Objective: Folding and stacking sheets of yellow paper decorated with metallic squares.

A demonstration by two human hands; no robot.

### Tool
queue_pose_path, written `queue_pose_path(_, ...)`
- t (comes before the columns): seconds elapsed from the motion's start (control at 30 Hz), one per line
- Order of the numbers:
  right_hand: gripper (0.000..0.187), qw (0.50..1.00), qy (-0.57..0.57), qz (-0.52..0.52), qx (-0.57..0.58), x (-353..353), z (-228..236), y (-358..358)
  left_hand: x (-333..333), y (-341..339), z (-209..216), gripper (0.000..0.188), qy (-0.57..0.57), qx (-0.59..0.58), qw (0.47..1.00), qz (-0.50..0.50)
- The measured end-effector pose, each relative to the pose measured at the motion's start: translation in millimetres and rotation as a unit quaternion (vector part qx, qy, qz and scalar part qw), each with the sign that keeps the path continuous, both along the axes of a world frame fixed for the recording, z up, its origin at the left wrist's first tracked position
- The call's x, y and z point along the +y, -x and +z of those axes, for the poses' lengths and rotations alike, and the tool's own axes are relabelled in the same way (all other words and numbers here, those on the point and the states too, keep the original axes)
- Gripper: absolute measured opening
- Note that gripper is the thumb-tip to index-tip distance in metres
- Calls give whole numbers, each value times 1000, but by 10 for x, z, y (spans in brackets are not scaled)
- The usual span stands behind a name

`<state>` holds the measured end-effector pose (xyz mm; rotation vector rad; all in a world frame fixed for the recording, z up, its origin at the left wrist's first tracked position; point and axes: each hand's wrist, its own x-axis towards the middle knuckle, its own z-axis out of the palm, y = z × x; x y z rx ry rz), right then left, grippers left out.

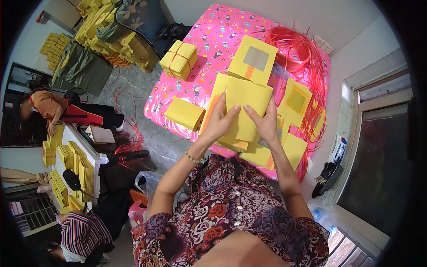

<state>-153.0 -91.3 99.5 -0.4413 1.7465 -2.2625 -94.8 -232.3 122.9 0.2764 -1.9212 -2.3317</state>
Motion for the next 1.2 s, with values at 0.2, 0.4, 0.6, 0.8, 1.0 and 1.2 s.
queue_pose_path(0.2, 48, 999, 46, 2, -16, 54, 86, -71, 51, -132, 95, 49, 29, 3, 999, -21)
queue_pose_path(0.4, 37, 997, 71, 1, -14, 64, 75, -93, 94, -183, 127, 47, 58, 15, 998, 23)
queue_pose_path(0.6, 27, 998, 51, -15, -43, 45, 76, -96, 35, -227, 87, 48, 82, 14, 996, 13)
queue_pose_path(0.8, 19, 998, 40, -23, -39, 34, 77, -7, -9, -306, 120, 48, 36, -3, 999, 24)
queue_pose_path(1.0, 25, 995, 41, 49, -77, 2, 111, -98, -136, -397, 170, 50, -4, -57, 998, 19)
queue_pose_path(1.2, 32, 990, -87, 97, -61, 58, 10, -175, -152, -471, 133, 50, -44, -85, 995, 30)
